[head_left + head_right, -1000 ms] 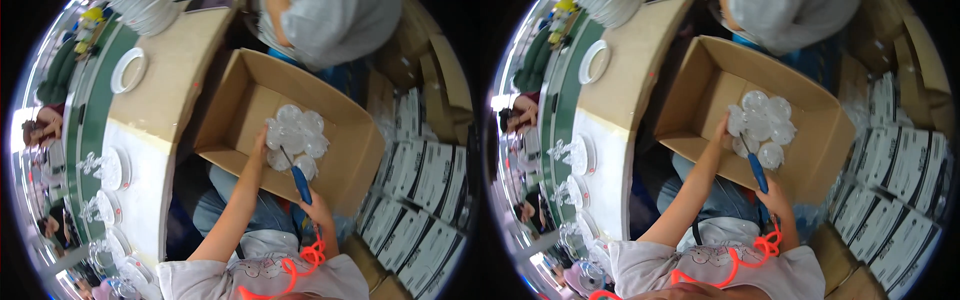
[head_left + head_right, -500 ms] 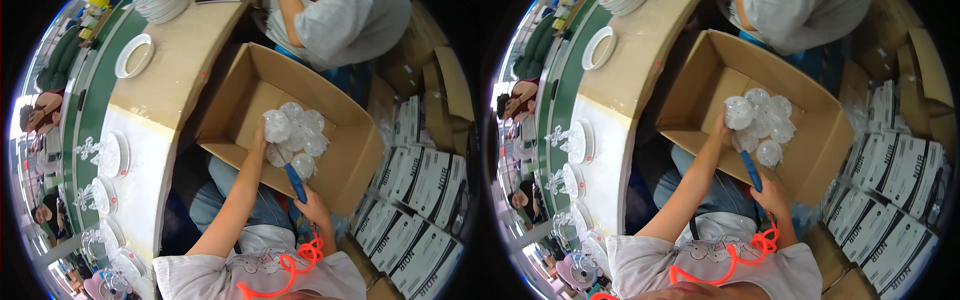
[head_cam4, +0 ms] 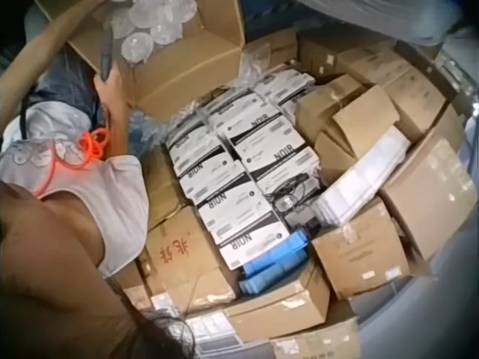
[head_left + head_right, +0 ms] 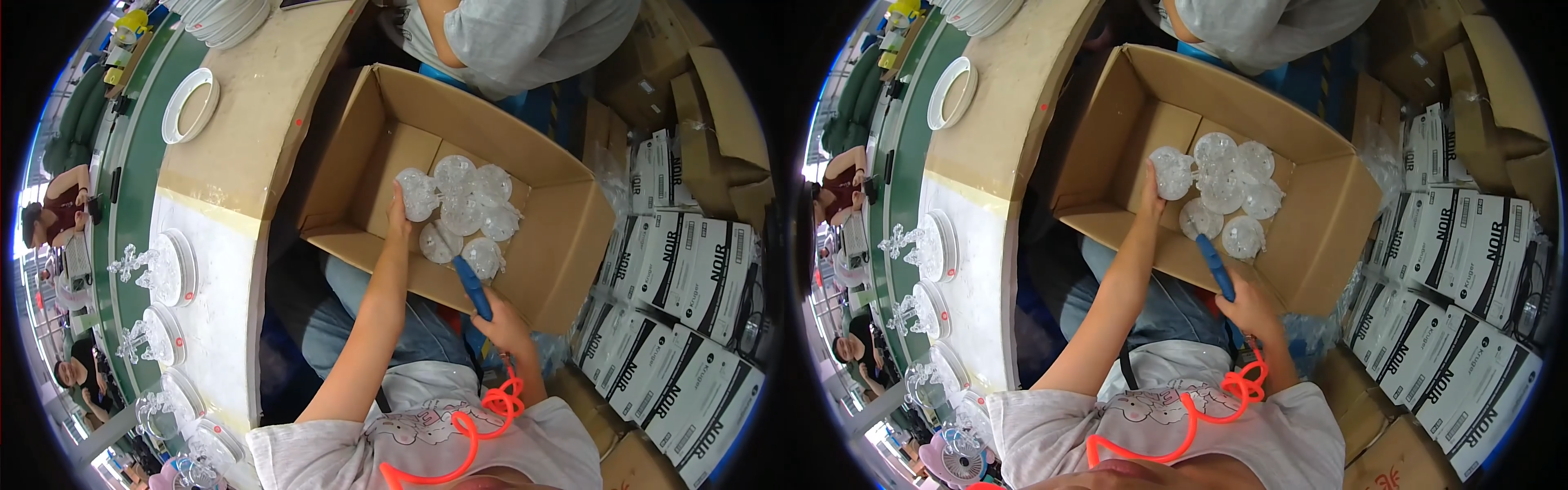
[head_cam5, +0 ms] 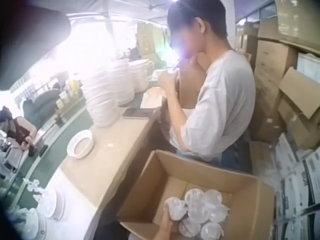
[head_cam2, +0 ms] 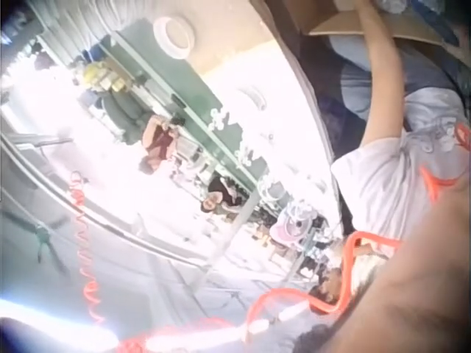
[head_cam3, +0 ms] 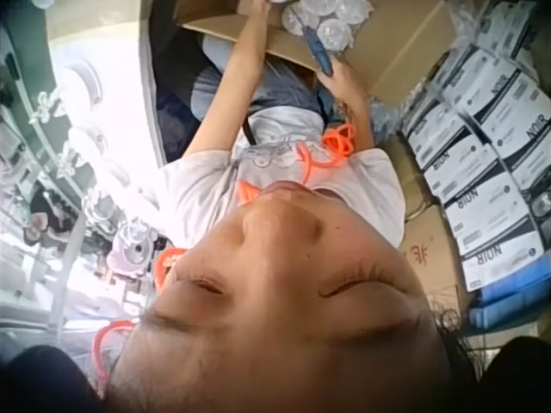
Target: Assemble decorative glass domes with crystal-like bases, using an air gun to clean components before final placement.
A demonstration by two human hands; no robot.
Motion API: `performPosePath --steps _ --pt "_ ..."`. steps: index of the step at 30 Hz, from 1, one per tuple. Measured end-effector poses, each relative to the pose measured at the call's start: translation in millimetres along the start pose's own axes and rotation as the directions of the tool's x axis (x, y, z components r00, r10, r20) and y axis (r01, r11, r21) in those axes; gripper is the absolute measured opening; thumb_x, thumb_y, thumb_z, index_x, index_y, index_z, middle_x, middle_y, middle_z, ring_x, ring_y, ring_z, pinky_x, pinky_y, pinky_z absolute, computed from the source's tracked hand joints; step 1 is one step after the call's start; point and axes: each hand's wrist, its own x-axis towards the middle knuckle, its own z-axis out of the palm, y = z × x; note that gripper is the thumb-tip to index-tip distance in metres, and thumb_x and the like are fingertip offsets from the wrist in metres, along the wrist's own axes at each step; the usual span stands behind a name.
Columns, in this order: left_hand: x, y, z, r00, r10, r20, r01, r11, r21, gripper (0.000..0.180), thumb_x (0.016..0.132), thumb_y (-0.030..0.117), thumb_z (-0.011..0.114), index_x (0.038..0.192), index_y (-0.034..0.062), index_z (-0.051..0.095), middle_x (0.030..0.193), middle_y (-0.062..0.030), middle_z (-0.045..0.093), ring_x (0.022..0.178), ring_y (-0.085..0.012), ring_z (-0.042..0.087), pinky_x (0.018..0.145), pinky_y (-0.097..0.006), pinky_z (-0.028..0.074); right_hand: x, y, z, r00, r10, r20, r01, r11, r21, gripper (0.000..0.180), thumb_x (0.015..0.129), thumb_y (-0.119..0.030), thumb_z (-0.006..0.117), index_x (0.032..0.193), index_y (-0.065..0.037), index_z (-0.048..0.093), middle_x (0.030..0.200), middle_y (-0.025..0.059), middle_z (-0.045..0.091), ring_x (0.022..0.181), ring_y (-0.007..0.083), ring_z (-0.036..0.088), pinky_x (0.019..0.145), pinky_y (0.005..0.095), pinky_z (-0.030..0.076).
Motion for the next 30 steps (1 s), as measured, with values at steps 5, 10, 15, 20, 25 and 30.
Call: performPosePath --steps 5,10,15,20,25,30 --pt "2.9 2.5 -0.1 0.998 -0.051 -0.033 0.050 0.999 -0.022 0.056 0.089 0.047 0.048 0.118 -0.0005 0.051 0.110 -0.0136 0.060 0.098 -0.0247 0.061 0.085 -0.037 0.049 15.3 -18.7 17.5 0.996 -0.074 0.053 0.073 0.997 0.022 0.041 0.076 -0.019 0.058 0.114 -0.004 0.052 0.076 0.0220 0.059 0.071 0.0371 0.058 0.065 0.0404 0.044" --pt "12.3 6.9 -0.3 0.990 -0.111 0.084 0.117 0.991 -0.070 0.058 0.092 0.046 0.036 0.131 0.0036 0.040 0.130 -0.0134 0.047 0.119 -0.0287 0.047 0.101 -0.045 0.036 21.1 -26.2 17.8 0.997 -0.060 0.058 0.065 0.994 -0.087 0.047 0.075 -0.024 0.060 0.115 -0.002 0.049 0.075 0.0260 0.057 0.073 0.0416 0.057 0.066 0.0454 0.043" --pt "-4.1 -2.9 9.9 0.977 -0.041 0.210 0.068 0.989 -0.128 0.060 0.092 0.050 0.035 0.131 0.0043 0.041 0.131 -0.0131 0.047 0.119 -0.0290 0.046 0.102 -0.043 0.036 11.7 -6.0 11.8 1.000 -0.023 0.017 0.024 0.999 -0.041 0.047 0.074 -0.023 0.060 0.118 -0.006 0.050 0.082 0.0223 0.060 0.078 0.0400 0.059 0.070 0.0419 0.046" --pt "-2.8 -8.5 12.4 0.964 -0.160 0.210 0.179 0.981 -0.075 0.067 0.093 0.056 0.023 0.134 0.0053 0.038 0.132 -0.0127 0.046 0.120 -0.0288 0.045 0.103 -0.043 0.035 6.7 5.9 8.8 0.991 -0.125 0.054 0.121 0.990 0.074 0.043 0.075 -0.027 0.060 0.110 -0.004 0.051 0.071 0.0251 0.055 0.071 0.0425 0.056 0.065 0.0449 0.044" --pt "1.6 7.6 3.1 0.971 -0.120 0.206 0.153 0.977 -0.152 0.062 0.093 0.053 0.028 0.131 0.0060 0.041 0.131 -0.0137 0.047 0.118 -0.0328 0.047 0.101 -0.048 0.036 11.1 14.6 25.9 0.984 -0.149 0.096 0.124 0.966 0.228 0.039 0.078 -0.020 0.060 0.111 0.000 0.051 0.075 0.0147 0.058 0.070 0.0269 0.058 0.066 0.0354 0.045" --pt "-37.9 43.0 53.7 0.991 0.037 0.132 -0.025 0.995 -0.094 0.057 0.093 0.048 0.033 0.127 0.0038 0.045 0.128 -0.0108 0.050 0.118 -0.0255 0.047 0.103 -0.039 0.034 -3.6 29.2 22.3 0.977 -0.091 0.191 -0.053 0.767 0.639 0.042 0.079 -0.011 0.059 0.119 0.000 0.050 0.083 0.0064 0.058 0.074 0.0143 0.058 0.072 0.0267 0.044"
